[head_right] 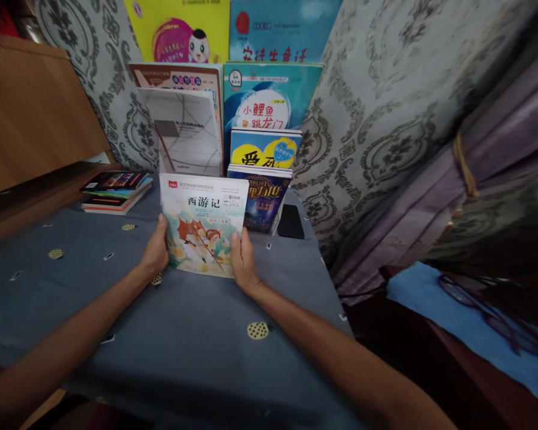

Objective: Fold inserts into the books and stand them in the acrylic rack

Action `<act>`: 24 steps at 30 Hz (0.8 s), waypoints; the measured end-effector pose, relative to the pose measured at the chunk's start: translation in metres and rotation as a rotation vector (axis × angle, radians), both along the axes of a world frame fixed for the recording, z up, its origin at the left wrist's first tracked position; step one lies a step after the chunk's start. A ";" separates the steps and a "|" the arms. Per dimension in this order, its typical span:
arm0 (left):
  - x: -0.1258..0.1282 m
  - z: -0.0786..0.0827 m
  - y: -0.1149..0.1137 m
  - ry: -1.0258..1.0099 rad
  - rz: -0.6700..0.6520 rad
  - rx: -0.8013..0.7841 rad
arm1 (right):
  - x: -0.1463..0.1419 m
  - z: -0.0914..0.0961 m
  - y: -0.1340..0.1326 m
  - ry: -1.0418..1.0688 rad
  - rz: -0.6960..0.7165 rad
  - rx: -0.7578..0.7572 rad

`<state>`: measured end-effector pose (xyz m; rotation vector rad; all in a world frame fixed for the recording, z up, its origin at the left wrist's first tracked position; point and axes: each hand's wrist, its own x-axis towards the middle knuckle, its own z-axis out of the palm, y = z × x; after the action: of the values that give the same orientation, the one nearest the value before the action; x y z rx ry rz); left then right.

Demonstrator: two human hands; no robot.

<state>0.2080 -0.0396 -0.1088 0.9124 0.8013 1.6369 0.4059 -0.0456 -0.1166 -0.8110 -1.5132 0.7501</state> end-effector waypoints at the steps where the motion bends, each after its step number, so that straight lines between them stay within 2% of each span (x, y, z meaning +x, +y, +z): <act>1: 0.000 0.000 0.000 -0.002 -0.003 -0.002 | 0.000 0.000 0.000 -0.003 -0.002 0.001; 13: 0.004 0.006 -0.003 -0.058 -0.016 -0.043 | 0.000 0.002 -0.001 0.009 0.006 -0.024; 24: 0.002 0.001 0.002 -0.113 0.032 -0.155 | 0.000 0.000 0.003 0.059 0.027 -0.092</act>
<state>0.2096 -0.0375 -0.1082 0.6955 0.8548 1.6145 0.4064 -0.0426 -0.1162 -0.8318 -1.4476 0.8616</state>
